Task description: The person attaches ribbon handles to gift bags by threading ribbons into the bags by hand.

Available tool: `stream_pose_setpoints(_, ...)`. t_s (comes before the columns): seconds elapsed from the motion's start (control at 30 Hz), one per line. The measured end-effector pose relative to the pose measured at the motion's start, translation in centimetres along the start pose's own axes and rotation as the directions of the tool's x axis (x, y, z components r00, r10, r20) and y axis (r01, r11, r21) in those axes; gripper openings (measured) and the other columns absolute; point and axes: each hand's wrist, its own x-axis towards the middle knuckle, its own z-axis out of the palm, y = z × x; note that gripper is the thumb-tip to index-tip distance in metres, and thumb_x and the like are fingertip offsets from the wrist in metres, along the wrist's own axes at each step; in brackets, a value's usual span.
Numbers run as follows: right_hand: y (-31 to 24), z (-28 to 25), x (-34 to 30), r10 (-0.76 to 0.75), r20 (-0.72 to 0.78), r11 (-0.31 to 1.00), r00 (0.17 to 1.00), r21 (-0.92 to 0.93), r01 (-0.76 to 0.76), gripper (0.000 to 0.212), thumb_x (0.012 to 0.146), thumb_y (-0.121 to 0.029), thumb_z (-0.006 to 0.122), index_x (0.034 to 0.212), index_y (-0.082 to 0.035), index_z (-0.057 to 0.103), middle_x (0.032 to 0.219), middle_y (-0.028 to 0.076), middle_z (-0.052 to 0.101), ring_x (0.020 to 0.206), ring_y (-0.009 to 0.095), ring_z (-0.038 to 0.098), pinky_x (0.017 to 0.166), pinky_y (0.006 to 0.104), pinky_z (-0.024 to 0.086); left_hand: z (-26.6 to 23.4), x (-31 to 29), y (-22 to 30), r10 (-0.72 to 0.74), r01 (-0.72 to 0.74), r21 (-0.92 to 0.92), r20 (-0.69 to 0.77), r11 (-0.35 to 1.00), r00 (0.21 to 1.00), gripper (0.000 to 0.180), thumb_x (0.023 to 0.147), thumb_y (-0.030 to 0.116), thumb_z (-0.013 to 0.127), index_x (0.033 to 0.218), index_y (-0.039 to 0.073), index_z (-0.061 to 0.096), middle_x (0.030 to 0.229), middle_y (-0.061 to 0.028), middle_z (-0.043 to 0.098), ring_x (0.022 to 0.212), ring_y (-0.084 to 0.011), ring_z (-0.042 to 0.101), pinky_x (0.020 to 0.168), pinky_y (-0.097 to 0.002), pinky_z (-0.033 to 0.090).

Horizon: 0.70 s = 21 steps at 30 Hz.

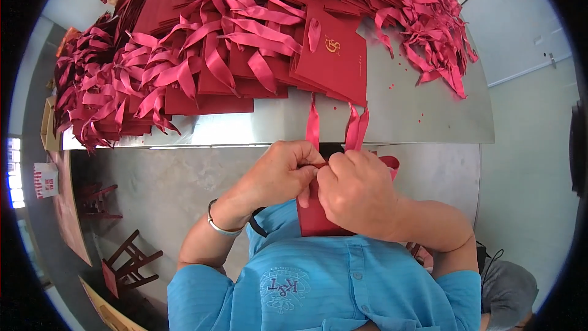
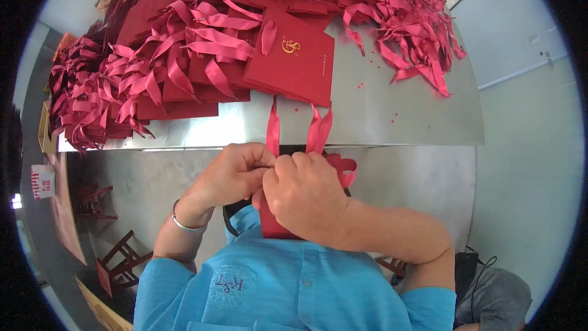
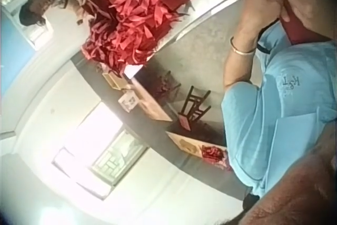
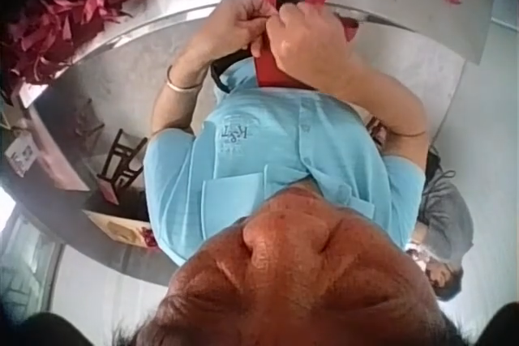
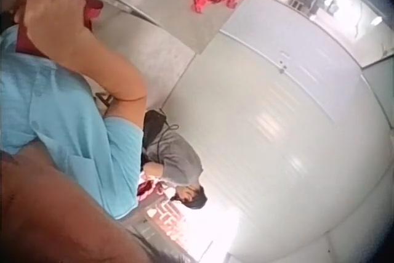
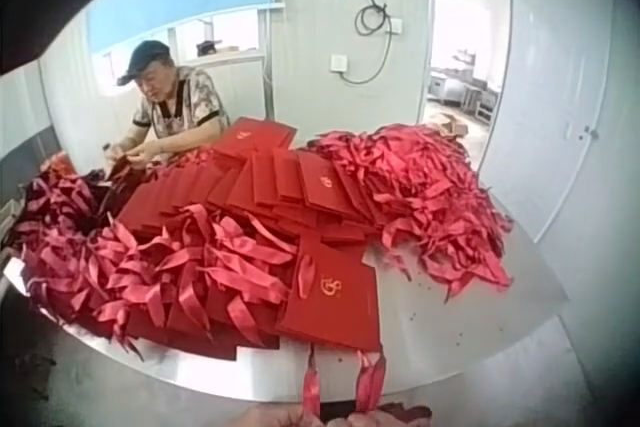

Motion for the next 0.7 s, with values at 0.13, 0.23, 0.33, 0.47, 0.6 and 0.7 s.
stream_pose_setpoints(0.13,1.0,0.1,0.3,0.088,0.024,0.980,0.996,0.176,-0.091,0.016,0.063,-0.008,0.066,0.061,-0.008,0.050,0.064,0.006,0.044,0.059,0.022,0.049,0.052,0.0347,0.042,-0.1,0.0,-0.2,0.001,-0.001,-0.017,-0.010,1.000,1.000,0.008,0.093,0.000,0.052,0.093,-0.001,0.060,0.072,-0.0046,0.064,0.053,-0.0100,0.063,0.043,-0.0200,0.042)
stream_pose_setpoints(0.23,0.4,0.3,0.0,0.004,-0.018,1.000,1.000,0.030,-0.003,0.017,0.062,-0.008,0.067,0.060,-0.008,0.050,0.064,0.005,0.043,0.059,0.021,0.049,0.052,0.0347,0.042,0.0,0.3,-0.4,-0.012,0.011,-0.028,-0.005,1.000,1.000,0.008,0.094,0.001,0.051,0.093,0.000,0.060,0.072,-0.0045,0.064,0.053,-0.0100,0.064,0.043,-0.0197,0.042)
stream_pose_setpoints(0.33,0.8,0.7,0.0,0.026,-0.019,0.994,0.999,0.102,-0.024,0.017,0.062,-0.008,0.067,0.060,-0.008,0.050,0.064,0.005,0.043,0.059,0.021,0.050,0.052,0.0345,0.042,-0.2,0.3,-0.7,-0.017,0.016,-0.026,-0.016,1.000,1.000,0.008,0.094,0.002,0.051,0.092,0.000,0.060,0.071,-0.0042,0.064,0.053,-0.0099,0.064,0.042,-0.0194,0.041)
stream_pose_setpoints(0.47,0.6,0.6,-0.2,0.004,-0.032,0.997,0.999,0.079,-0.001,0.018,0.063,-0.008,0.067,0.061,-0.009,0.049,0.065,0.005,0.044,0.060,0.021,0.050,0.052,0.0345,0.041,-0.2,0.4,-0.7,-0.009,0.008,-0.030,-0.006,1.000,1.000,0.009,0.094,0.001,0.051,0.091,0.000,0.059,0.071,-0.0040,0.064,0.052,-0.0100,0.064,0.042,-0.0193,0.041)
stream_pose_setpoints(0.6,1.1,0.6,-0.1,0.016,-0.022,0.993,1.000,0.116,-0.013,0.017,0.064,-0.008,0.066,0.062,-0.009,0.049,0.065,0.005,0.045,0.061,0.021,0.050,0.053,0.0339,0.042,-0.3,0.1,-0.6,-0.009,0.008,-0.105,-0.008,0.994,1.000,0.008,0.094,0.001,0.050,0.092,0.000,0.058,0.072,-0.0040,0.064,0.051,-0.0097,0.063,0.041,-0.0190,0.041)
stream_pose_setpoints(0.7,0.5,1.3,-0.6,0.010,-0.064,0.997,0.998,0.076,-0.005,0.017,0.064,-0.007,0.066,0.063,-0.008,0.050,0.065,0.005,0.043,0.060,0.021,0.049,0.052,0.0335,0.041,-0.2,0.5,-1.0,-0.023,0.023,-0.068,0.011,0.997,1.000,0.008,0.094,0.000,0.050,0.093,0.000,0.058,0.072,-0.0039,0.063,0.051,-0.0093,0.062,0.041,-0.0187,0.040)
